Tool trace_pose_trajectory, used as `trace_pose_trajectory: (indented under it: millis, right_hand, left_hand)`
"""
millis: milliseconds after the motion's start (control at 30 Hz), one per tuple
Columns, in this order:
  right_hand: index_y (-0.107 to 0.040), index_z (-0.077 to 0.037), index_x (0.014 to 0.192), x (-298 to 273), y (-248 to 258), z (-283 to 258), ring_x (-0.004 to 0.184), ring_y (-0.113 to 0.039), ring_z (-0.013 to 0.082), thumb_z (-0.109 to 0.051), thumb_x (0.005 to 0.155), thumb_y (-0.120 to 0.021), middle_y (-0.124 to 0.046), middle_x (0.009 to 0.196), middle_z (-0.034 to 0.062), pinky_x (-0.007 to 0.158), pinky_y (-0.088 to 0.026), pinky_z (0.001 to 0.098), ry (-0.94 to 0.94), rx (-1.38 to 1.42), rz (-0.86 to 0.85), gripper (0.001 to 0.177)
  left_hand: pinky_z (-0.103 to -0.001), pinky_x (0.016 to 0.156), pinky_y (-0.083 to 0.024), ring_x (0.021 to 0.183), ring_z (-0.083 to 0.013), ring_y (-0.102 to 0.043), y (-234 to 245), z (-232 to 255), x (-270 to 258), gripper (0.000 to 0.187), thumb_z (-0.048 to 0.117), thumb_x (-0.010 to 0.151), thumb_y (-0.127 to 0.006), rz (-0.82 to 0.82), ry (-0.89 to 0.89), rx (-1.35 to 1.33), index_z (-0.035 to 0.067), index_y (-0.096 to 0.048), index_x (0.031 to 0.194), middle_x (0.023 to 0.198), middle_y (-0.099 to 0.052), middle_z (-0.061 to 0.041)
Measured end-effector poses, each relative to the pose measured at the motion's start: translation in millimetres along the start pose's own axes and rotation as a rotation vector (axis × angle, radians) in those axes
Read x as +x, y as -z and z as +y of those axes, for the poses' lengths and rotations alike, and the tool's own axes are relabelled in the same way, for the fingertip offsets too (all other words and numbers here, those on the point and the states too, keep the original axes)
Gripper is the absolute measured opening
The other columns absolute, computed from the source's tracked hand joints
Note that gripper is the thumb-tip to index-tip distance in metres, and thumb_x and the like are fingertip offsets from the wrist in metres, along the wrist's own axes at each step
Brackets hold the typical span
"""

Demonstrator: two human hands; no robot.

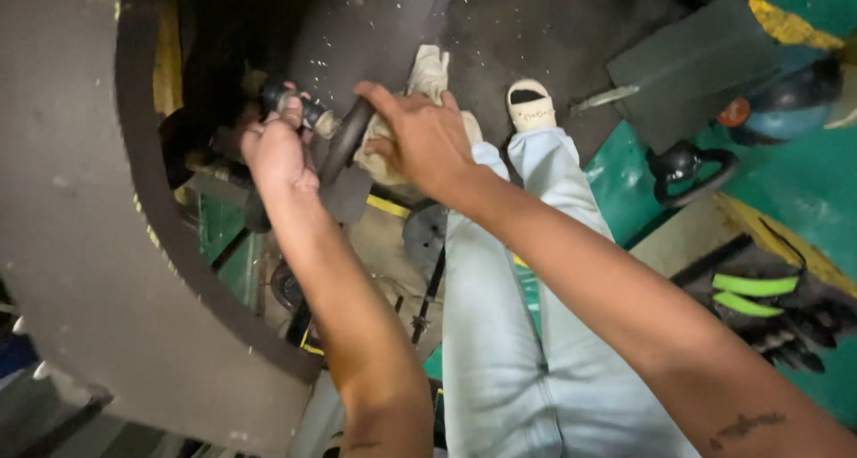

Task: Wiping down dumbbells and other gym equipment with a cloth.

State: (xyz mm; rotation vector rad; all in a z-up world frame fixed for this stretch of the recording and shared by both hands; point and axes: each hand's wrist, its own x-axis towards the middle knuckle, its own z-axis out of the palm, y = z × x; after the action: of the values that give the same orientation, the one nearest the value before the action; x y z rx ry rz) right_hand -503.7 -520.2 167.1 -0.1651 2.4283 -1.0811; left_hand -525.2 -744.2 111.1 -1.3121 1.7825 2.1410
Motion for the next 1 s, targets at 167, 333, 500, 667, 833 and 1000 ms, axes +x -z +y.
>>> trace_pose_trajectory:
  millis: [167,333,500,667,833,1000]
  right_hand:
    - [-0.045,-0.025,0.142,25,-31,-6,0.103,-0.068,0.0317,-0.041,0.087,-0.076,-0.075,0.104,0.0071,0.096,-0.041,0.0613,0.086,0.002,0.088,0.065]
    - [-0.045,-0.025,0.144,47,-35,-23,0.102,-0.069,0.0313,-0.04,0.091,-0.074,-0.076,0.105,0.0061,0.097,-0.042,0.0599,0.12,0.027,0.101,0.062]
    - [-0.044,-0.026,0.148,60,-33,-43,0.1,-0.07,0.0315,-0.043,0.09,-0.074,-0.076,0.101,0.007,0.098,-0.042,0.0589,0.094,-0.015,0.113,0.068]
    - [-0.046,-0.026,0.147,50,-41,-49,0.1,-0.069,0.0291,-0.042,0.089,-0.074,-0.075,0.1,0.0069,0.098,-0.042,0.0574,0.115,-0.083,0.124,0.067]
    - [-0.043,-0.026,0.151,47,-27,-53,0.1,-0.067,0.0279,-0.041,0.089,-0.074,-0.074,0.102,0.0049,0.097,-0.042,0.0552,0.143,-0.137,0.081,0.071]
    - [-0.038,-0.027,0.155,46,-24,-50,0.101,-0.066,0.0284,-0.041,0.09,-0.073,-0.073,0.105,0.006,0.096,-0.043,0.0539,0.159,-0.166,0.025,0.076]
  left_hand:
    - [-0.031,0.064,-0.065,0.078,-0.0223,-0.074,16,-5,47,0.038,-0.011,0.088,-0.058,0.169,0.051,-0.161,0.014,-0.056,0.117,0.095,-0.074,-0.012]
    - [-0.031,0.056,-0.047,0.076,-0.0199,-0.066,10,27,45,0.03,-0.012,0.09,-0.061,0.13,-0.131,0.074,-0.001,-0.065,0.117,0.095,-0.071,-0.011]
    - [-0.035,0.074,-0.058,0.084,-0.0233,-0.07,29,20,70,0.028,-0.01,0.091,-0.063,0.026,-0.151,-0.044,-0.006,-0.065,0.118,0.098,-0.072,-0.014]
    - [-0.036,0.099,-0.051,0.116,-0.0274,-0.067,34,30,60,0.046,0.017,0.097,-0.074,0.167,-0.198,0.746,-0.004,-0.06,0.135,0.13,-0.069,-0.017]
    - [-0.043,0.108,-0.042,0.129,-0.0367,-0.057,47,27,34,0.05,0.018,0.098,-0.064,0.162,-0.497,0.999,-0.003,-0.054,0.142,0.142,-0.059,-0.022]
    - [-0.047,0.114,-0.046,0.131,-0.0383,-0.061,44,34,-37,0.039,0.02,0.105,-0.059,0.125,-0.876,1.159,0.0,-0.065,0.139,0.14,-0.064,-0.022]
